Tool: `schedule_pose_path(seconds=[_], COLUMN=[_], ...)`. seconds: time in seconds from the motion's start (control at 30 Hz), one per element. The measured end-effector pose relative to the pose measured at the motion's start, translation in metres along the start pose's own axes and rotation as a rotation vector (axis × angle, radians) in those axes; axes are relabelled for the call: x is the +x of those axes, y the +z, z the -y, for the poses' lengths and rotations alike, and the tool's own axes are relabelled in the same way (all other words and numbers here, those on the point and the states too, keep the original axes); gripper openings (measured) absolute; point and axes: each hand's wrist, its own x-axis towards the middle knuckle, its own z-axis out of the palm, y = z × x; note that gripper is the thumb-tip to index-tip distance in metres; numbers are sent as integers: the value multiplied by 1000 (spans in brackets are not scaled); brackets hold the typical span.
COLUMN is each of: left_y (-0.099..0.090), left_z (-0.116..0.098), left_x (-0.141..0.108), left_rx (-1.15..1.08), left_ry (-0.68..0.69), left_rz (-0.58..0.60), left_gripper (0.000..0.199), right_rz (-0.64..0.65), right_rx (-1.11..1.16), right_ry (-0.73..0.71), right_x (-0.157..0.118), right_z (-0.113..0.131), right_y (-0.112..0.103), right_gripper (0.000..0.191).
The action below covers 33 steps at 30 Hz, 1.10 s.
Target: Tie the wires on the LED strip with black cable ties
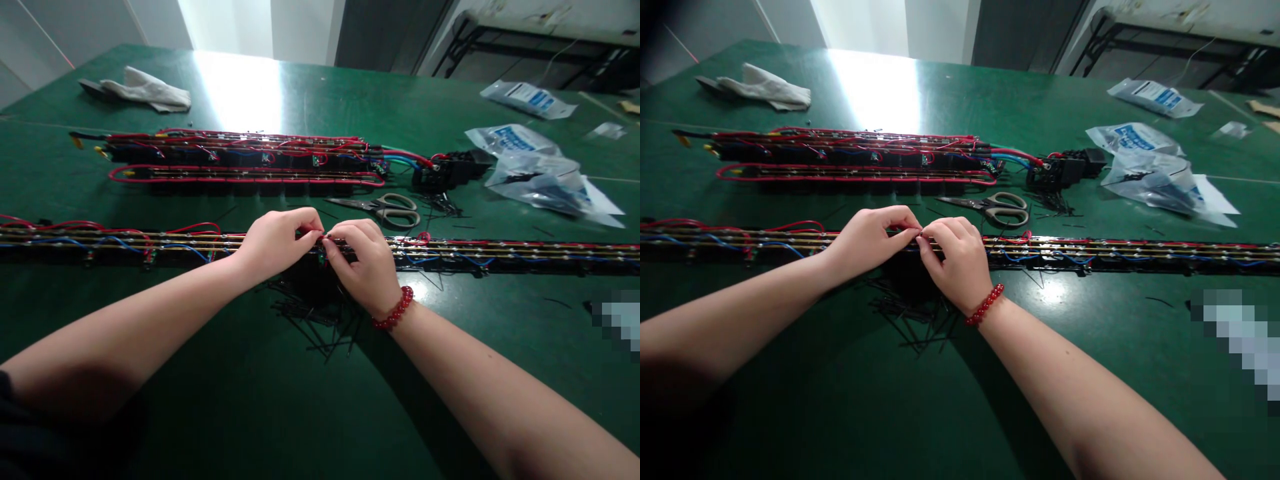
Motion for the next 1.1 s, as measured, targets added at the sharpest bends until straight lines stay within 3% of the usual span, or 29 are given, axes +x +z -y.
schedule_pose_path(seconds=[0.63, 1.1], left_y=[6, 8], left_z=[0, 4], left_x=[-9, -9], left_rx=[208, 290], left_ry=[224, 284], left_rz=[-128, -151], left_gripper=[17, 18], right_rz=[35, 27], right_rx=[-79, -60], right_ry=[12, -1], right_x=[0, 0], right_z=[-2, -1], right_y=[3, 2], right_gripper=[12, 9])
